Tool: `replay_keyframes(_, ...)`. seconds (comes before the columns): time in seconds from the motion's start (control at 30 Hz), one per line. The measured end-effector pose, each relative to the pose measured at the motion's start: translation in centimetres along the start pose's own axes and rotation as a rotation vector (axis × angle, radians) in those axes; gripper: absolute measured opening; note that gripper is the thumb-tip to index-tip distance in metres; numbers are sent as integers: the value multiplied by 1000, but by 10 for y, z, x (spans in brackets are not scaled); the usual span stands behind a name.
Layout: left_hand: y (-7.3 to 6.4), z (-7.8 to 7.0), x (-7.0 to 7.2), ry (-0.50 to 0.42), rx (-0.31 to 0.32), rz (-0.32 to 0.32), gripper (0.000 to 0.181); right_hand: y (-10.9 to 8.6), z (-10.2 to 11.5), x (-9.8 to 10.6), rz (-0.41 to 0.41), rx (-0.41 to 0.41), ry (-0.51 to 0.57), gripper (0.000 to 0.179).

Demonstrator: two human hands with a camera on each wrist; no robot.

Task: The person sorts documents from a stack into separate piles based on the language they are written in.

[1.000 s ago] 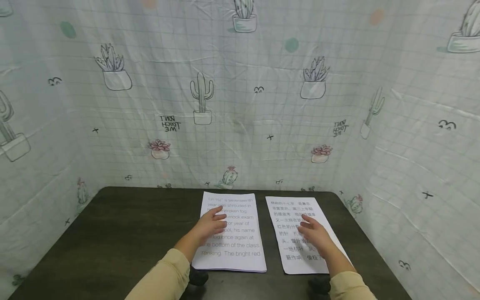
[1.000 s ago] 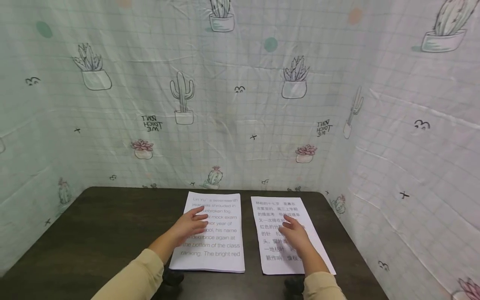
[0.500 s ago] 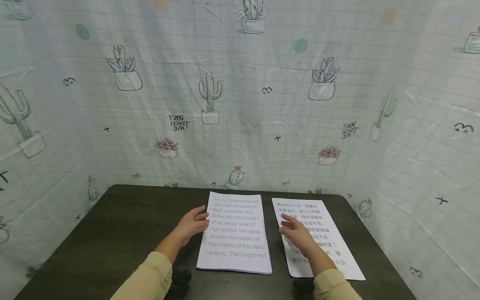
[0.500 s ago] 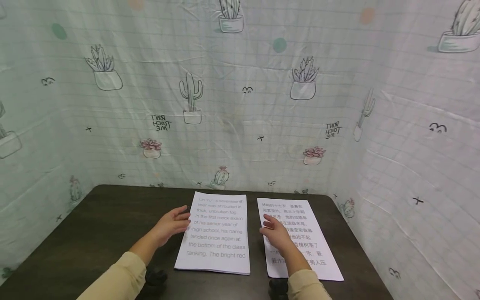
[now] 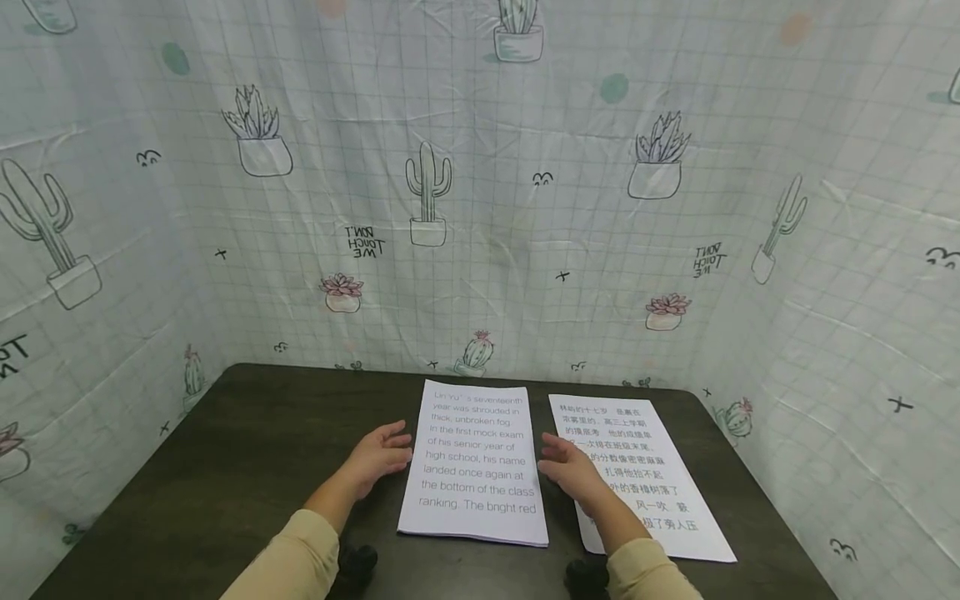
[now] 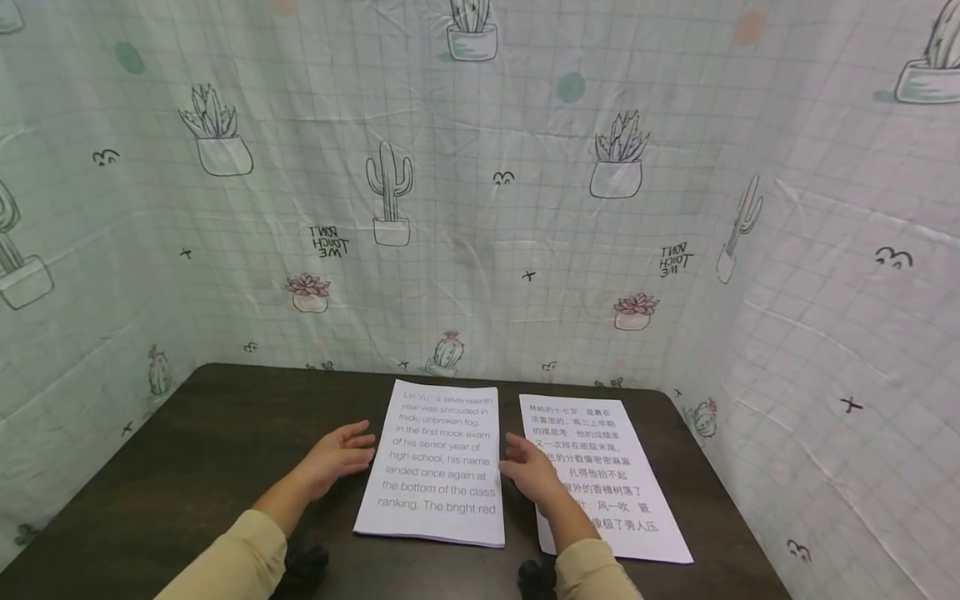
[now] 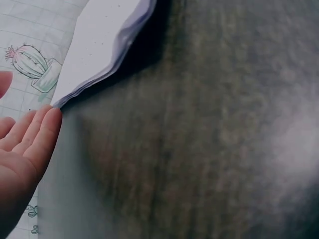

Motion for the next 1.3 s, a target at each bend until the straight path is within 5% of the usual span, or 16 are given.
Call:
replay_keyframes(0.5,-4,10,-3,6,72,-14,64,-8,-1,-6,-4,-42,9,56)
replay_keyframes(0.87,-13,5,-3,193,112,-97,42,-15,-2,-7,25,-120,-25,52)
replay_keyframes(1.3,-15,7,-13,412,-3,-185,28,-18,-4,-11,21,-149,-58,47)
Point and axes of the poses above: each hand's wrist, its own y-axis towards the middle knuckle, its own x-axis out of the back of the hand, z = x × y, the point moved 3 cm from there along y, towards the middle knuckle, and after that the axes turned 5 degrees about -z, right-handed, at the moved point
